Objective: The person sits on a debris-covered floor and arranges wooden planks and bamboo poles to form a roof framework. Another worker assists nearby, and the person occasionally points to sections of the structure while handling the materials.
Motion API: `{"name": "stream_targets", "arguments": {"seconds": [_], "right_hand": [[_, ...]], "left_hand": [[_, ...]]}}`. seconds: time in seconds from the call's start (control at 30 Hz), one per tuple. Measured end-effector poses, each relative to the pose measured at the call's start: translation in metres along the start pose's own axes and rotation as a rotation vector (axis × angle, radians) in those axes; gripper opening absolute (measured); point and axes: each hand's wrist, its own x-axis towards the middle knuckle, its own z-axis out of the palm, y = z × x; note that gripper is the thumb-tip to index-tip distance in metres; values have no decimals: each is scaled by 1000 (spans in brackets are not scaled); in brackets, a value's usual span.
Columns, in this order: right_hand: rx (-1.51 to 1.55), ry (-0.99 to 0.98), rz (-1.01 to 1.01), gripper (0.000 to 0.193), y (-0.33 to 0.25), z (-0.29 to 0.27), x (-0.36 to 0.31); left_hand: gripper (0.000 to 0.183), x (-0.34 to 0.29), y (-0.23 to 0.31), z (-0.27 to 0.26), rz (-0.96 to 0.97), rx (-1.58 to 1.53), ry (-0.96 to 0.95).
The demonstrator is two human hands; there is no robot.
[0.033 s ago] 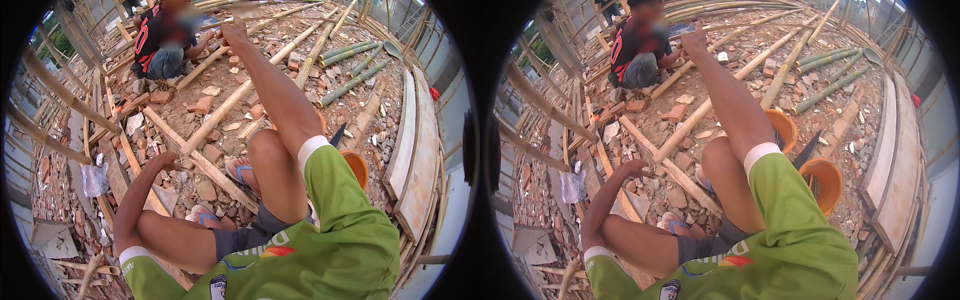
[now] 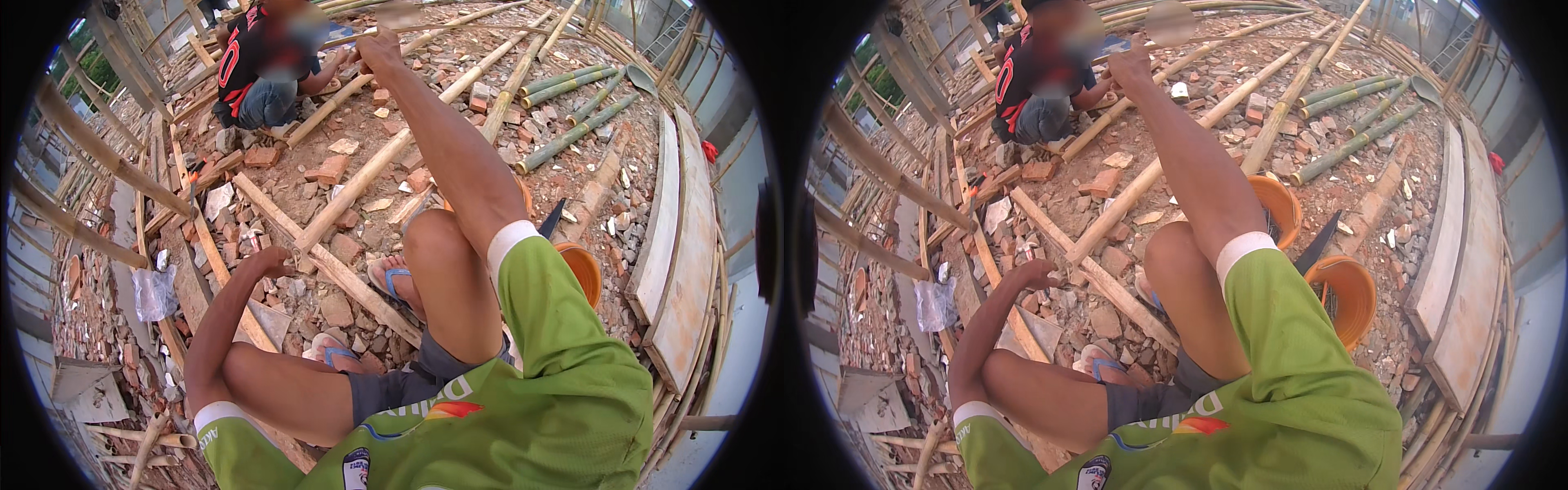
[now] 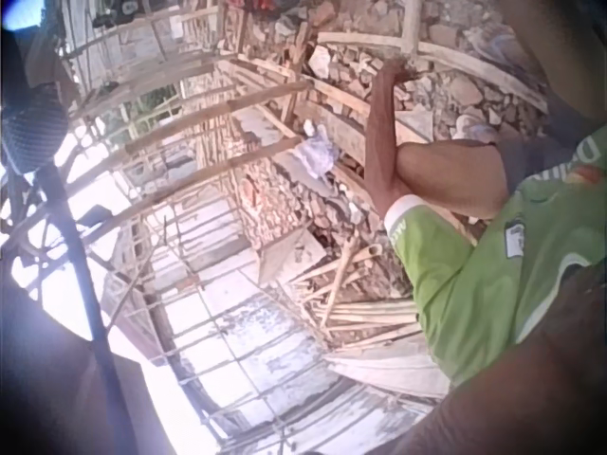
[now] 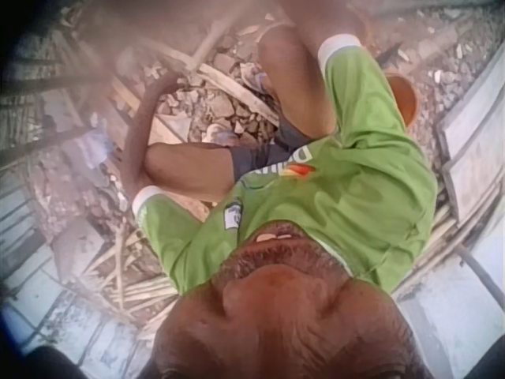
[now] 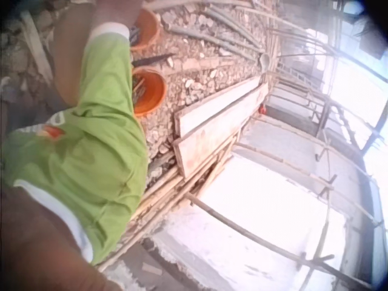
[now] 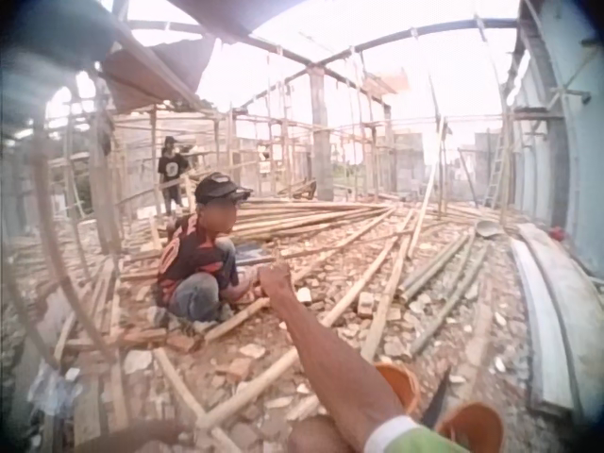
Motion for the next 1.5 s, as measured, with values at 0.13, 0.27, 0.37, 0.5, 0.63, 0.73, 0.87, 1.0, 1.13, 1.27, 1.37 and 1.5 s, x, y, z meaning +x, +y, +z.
{"name": "stream_targets", "arguments": {"seconds": [0.13, 0.27, 0.37, 0.5, 0.63, 0.73, 0.87, 1.0, 1.13, 1.27, 1.37, 1.5], "right_hand": [[-62, -16, 14, 81, 8, 9, -3], [-413, -36, -33, 52, 41, 13, 1], [-1035, -310, -25, 41, 71, 19, -12], [-1453, -884, -8, 31, 77, 13, -46], [-1483, -954, 68, 29, 65, 11, -51], [-1624, -906, 129, 35, 52, 30, -67], [-1577, -954, 40, 27, 55, 26, -74], [-1588, -921, -19, 27, 64, 27, -72], [-1576, -902, -53, 29, 79, 30, -70], [-1584, -881, -31, 29, 73, 33, -75], [-1557, -882, -36, 31, 68, 36, -78], [-1525, -877, -62, 31, 71, 30, -78]], "left_hand": [[49, 7, -14, 11, 68, 62, 22], [59, 29, -12, 13, 44, 53, -85], [49, 29, -17, 10, 46, 53, -14], [60, 24, 4, -10, -9, 51, -94], [60, 21, 12, -20, 4, 75, -96], [61, 24, -3, -8, -2, 82, -81], [60, 17, 3, -17, 50, 101, -10], [59, 26, -10, -12, 21, 84, -63], [60, 24, -11, -10, 23, 85, -41], [60, 16, -10, -11, 19, 35, -30], [55, 23, -20, -2, 63, 91, 50], [60, 23, -3, -16, 27, 104, -53]]}}
